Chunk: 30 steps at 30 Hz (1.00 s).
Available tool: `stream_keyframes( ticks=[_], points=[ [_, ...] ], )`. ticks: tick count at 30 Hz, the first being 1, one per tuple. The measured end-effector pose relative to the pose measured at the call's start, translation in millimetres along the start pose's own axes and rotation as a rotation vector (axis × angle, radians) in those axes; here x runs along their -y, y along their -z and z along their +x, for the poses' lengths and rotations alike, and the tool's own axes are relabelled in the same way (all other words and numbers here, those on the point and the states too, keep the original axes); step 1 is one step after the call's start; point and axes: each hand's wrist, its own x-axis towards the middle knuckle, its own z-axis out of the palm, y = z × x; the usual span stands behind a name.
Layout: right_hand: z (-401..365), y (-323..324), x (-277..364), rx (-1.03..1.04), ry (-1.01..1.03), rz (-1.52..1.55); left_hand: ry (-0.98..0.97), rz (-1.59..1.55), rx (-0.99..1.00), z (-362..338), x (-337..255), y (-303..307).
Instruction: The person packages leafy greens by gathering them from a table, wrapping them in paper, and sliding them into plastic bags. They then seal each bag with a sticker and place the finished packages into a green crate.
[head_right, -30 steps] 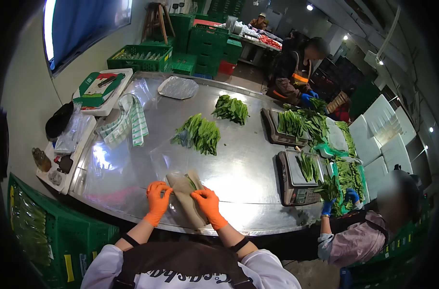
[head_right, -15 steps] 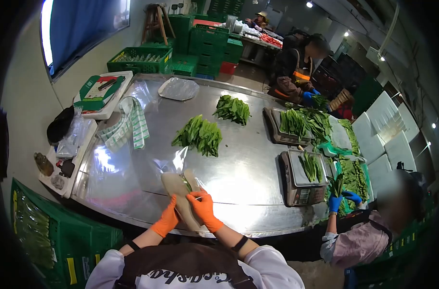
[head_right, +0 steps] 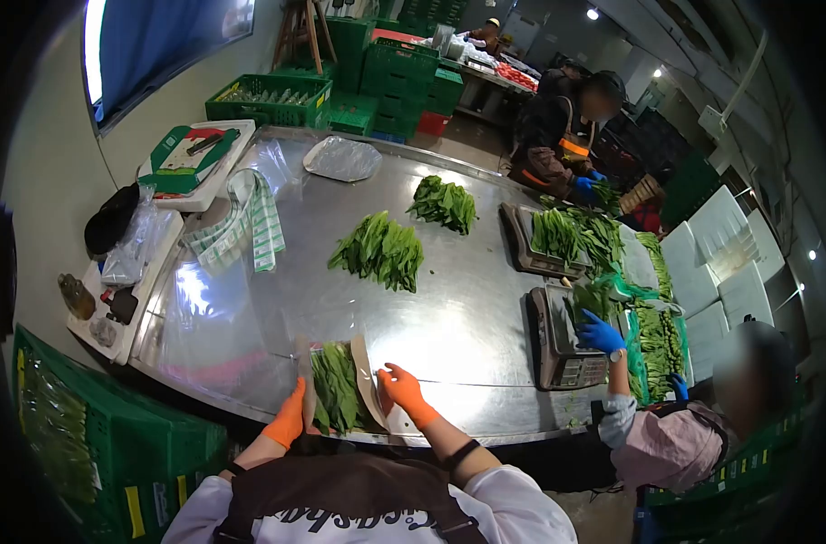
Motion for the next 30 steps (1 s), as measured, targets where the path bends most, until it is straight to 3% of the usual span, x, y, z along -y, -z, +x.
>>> stream_keyframes(
  ticks=[2,3,4,6,8,9,10,11,12,13,14,15,18,20,21,23,24,26,28,30],
  points=[
    [-1,-16,-18,0.169,-0.06,-0.24,0.076,0.117,-0.1,8,14,13],
    [-21,-15,5,0.227,-0.144,-0.225,0.022,0.19,0.05,18,37,29],
    [-39,-19,3,0.16,-0.049,-0.28,-0.034,0.262,0.201,25,48,40],
    [-62,-16,6,0.095,0.043,-0.337,-0.083,0.282,0.101,-37,38,15],
    [-73,-5,23,0.252,-0.134,-0.303,-0.09,0.276,0.054,-41,33,17],
    [-61,-3,25,0.24,-0.018,-0.371,-0.106,0.56,0.036,-20,28,29],
    [-41,-1,24,0.259,-0.04,-0.366,-0.121,0.845,0.019,-8,20,35],
    [-18,7,34,0.297,-0.024,-0.275,-0.33,0.872,0.009,-32,-13,13],
    [-11,14,75,0.109,0.025,-0.252,-0.392,0.863,0.004,-16,-26,8],
    [-3,32,117,0.209,-0.043,-0.021,-0.397,0.631,0.187,-55,-72,-19],
    [-8,46,162,0.248,-0.049,0.216,-0.314,0.552,0.186,-76,-103,-34],
    [-14,56,187,0.228,0.019,0.221,-0.295,0.462,0.233,-76,-115,-33],
    [-25,67,201,0.203,0.109,0.318,-0.259,0.4,0.358,-103,-132,-40],
    [-22,62,181,0.168,0.012,0.337,-0.584,0.738,0.245,-100,-121,-37],
    [-21,68,179,0.061,-0.032,0.302,-0.574,0.741,0.253,-95,-118,-31],
    [-25,93,188,0.059,-0.041,0.231,-0.115,0.278,0.343,-78,-128,-22],
    [-34,102,193,0.132,0.01,0.375,-0.064,0.212,0.375,-98,-137,-26],
    [-45,116,200,0.11,0.017,0.365,-0.088,0.287,0.407,-125,-143,-34],
    [-48,115,195,0.081,0.022,0.359,-0.068,0.328,0.474,-109,-130,-33],
    [-42,113,173,0.082,0.245,-0.282,0.034,0.258,0.481,-55,-86,-26]
  ],
)
